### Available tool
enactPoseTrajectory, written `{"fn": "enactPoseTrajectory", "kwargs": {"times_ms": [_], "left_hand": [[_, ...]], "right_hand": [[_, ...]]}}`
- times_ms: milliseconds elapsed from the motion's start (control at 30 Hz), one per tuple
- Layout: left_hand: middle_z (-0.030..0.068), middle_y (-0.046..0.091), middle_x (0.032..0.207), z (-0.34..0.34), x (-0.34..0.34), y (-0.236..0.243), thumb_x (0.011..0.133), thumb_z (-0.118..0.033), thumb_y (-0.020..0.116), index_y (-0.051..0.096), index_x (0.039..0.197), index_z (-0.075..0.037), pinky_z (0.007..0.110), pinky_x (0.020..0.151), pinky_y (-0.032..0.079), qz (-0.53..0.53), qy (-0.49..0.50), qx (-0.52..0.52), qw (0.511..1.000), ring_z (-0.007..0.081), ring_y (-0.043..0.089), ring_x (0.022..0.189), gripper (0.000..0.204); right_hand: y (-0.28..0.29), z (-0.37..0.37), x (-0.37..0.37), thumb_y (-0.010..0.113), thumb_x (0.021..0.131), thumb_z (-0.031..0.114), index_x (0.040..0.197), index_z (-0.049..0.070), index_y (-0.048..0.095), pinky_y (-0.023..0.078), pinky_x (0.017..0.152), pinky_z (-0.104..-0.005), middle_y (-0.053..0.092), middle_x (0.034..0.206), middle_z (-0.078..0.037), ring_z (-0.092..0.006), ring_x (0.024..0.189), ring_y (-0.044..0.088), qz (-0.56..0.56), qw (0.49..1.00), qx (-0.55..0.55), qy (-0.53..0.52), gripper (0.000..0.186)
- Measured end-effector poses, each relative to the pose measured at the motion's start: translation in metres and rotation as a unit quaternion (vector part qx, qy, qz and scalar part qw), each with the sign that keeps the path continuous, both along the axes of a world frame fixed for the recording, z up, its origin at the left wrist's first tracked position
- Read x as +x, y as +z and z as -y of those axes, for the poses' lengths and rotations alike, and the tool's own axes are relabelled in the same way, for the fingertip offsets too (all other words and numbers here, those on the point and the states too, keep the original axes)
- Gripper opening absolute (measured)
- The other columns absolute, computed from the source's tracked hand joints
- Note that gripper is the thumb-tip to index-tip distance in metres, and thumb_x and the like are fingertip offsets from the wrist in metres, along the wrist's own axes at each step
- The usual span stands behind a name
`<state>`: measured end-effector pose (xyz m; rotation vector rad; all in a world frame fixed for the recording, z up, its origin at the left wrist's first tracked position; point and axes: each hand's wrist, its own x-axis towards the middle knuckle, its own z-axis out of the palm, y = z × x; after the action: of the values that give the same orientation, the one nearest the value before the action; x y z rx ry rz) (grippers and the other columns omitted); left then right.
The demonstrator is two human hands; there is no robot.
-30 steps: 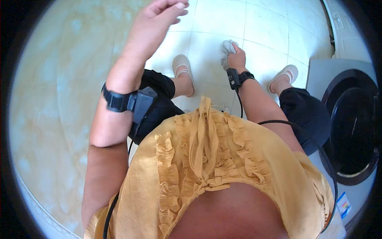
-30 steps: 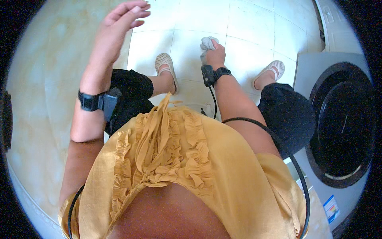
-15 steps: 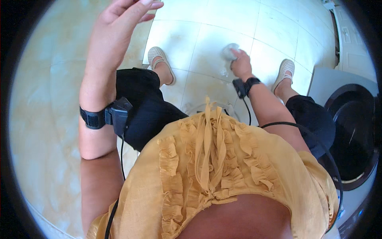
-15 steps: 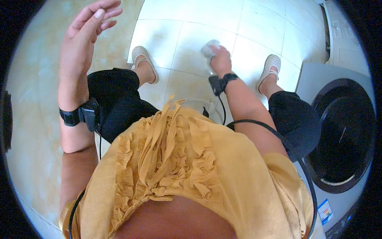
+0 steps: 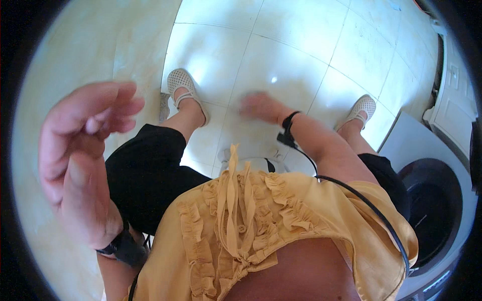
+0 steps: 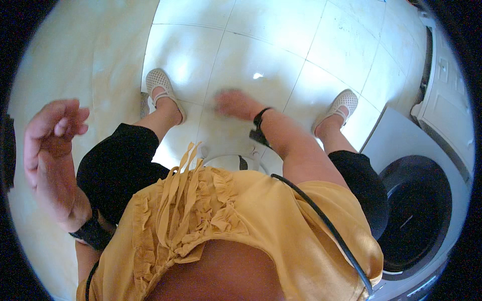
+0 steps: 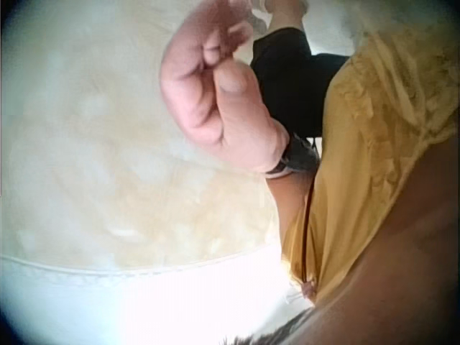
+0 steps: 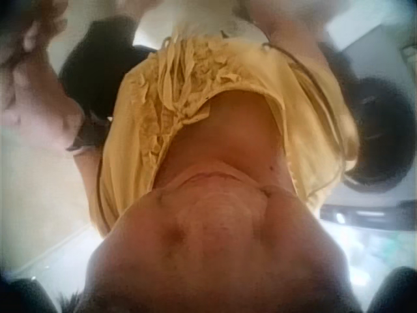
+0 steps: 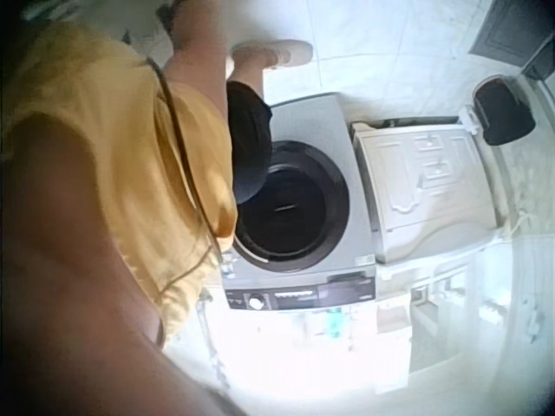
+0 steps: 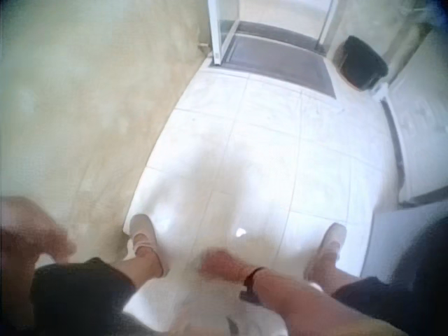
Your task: The person wipes the tiled floor with a cloth, moving around a washing machine and a small child's toilet. The person repeatedly wipes different sections of the floor, occasionally lifting a bucket to reach underneath it.
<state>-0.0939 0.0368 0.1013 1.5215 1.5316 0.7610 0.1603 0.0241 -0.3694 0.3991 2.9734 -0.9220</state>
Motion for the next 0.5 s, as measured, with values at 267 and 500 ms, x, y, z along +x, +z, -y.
{"fn": "enactPoseTrajectory", "kwargs": {"times_ms": [267,500], "left_hand": [[0.0238,0.065,0.111,-0.023,0.028,-0.002,0.093,-0.047,0.068,0.060,0.117,0.009,0.035,0.086,0.049,0.056,0.072,-0.031,0.995,0.0262,0.062,0.095,0.061],[0.0207,0.068,0.108,-0.049,0.037,0.016,0.091,-0.040,0.071,0.064,0.111,0.008,0.035,0.089,0.049,0.096,0.099,-0.043,0.990,0.0247,0.063,0.098,0.052]], "right_hand": [[0.022,-0.292,0.110,0.053,0.094,0.010,0.138,0.032,0.061,0.048,0.104,-0.0472,0.057,0.139,-0.015,-0.0373,0.125,0.056,0.102,0.833,0.244,-0.486,0.049],[0.073,-0.201,0.033,0.056,0.101,0.047,0.134,-0.002,0.057,0.040,0.112,-0.0478,0.063,0.131,-0.024,-0.0402,0.127,0.054,-0.110,0.860,-0.167,-0.470,0.059]]}}
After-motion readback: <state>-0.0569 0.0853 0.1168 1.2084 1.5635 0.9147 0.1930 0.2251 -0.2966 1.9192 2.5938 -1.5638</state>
